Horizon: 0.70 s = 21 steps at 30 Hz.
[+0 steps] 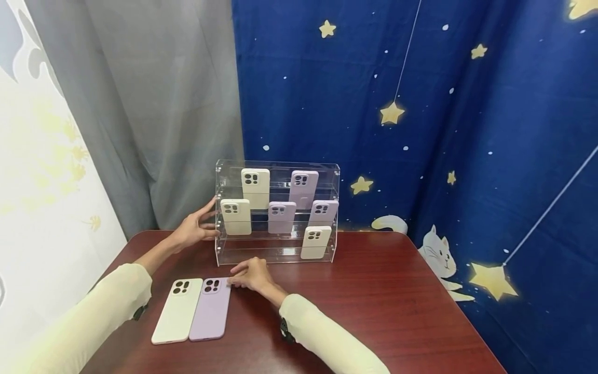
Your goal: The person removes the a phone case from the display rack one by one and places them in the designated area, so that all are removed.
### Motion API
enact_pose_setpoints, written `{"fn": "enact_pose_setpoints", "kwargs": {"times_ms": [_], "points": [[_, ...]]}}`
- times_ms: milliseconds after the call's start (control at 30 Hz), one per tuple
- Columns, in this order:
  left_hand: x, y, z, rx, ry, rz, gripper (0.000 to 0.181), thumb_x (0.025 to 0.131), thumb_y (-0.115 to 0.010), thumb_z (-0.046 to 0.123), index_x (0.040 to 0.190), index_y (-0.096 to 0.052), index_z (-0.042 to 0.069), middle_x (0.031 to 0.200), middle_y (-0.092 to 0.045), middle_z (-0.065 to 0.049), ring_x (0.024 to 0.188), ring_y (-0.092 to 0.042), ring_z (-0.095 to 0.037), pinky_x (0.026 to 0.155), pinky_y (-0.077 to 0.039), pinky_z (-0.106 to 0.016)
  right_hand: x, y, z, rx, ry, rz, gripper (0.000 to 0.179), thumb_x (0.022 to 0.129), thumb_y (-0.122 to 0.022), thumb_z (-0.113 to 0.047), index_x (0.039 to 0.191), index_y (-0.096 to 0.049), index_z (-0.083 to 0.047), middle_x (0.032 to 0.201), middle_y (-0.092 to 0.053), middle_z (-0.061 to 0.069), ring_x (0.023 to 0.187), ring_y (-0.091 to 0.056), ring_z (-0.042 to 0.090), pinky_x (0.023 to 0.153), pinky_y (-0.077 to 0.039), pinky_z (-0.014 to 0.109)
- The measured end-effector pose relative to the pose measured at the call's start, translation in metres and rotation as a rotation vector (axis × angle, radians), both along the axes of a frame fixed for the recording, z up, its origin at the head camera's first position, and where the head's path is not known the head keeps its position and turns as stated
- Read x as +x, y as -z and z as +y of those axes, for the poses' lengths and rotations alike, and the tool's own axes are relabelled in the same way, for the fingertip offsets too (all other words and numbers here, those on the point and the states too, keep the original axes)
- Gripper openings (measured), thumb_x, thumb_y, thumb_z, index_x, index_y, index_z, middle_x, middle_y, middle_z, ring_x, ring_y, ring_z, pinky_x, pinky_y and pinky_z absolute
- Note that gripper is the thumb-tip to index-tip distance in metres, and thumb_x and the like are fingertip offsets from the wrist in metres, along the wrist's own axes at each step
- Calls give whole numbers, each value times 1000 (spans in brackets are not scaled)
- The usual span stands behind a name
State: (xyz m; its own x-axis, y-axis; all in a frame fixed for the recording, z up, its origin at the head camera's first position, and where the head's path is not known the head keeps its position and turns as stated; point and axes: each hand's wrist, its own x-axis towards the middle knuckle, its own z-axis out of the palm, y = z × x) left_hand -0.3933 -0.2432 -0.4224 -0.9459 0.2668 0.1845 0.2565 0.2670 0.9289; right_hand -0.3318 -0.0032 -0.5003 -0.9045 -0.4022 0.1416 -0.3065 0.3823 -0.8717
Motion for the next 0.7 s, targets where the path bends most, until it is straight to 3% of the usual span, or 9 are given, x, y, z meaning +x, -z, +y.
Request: {"fn": "enact_pose_setpoints", "kwargs": {"times_ms": [300, 500, 600, 700], "points": [[-2, 2, 0, -8, -4, 6, 114, 88, -69, -20, 167, -12, 40, 166, -26, -29, 130, -56, -50, 86, -63, -42, 1, -16, 16, 19, -5, 34, 23, 83, -89, -9, 102, -82, 1, 73, -77, 8, 71, -77, 36, 59, -65, 40], [-2, 3, -3, 13, 22, 28, 113, 88, -70, -19, 167, -12, 38, 165, -26, -30, 129, -56, -52, 85, -64, -41, 2, -26, 28, -31, -25, 30, 27, 85, -86, -7, 108, -79, 6, 83, -79, 13, 79, -77, 41, 69, -65, 51], [-3, 3, -3, 31, 27, 29, 113, 87, -69, -20, 168, -13, 36, 165, -27, -30, 129, -56, -53, 85, -63, -42, 1, -32, 33, -27, -17, 55, 25, 85, -86, -7, 107, -79, 4, 86, -79, 12, 79, -76, 41, 68, -65, 46], [-3, 3, -3, 40, 26, 26, 114, 87, -69, -21, 168, -13, 36, 165, -27, -31, 129, -55, -53, 85, -63, -41, 0, -36, 38, 2, 0, 93, 25, 85, -87, -11, 107, -81, 0, 85, -80, 8, 77, -77, 38, 61, -65, 33]]}}
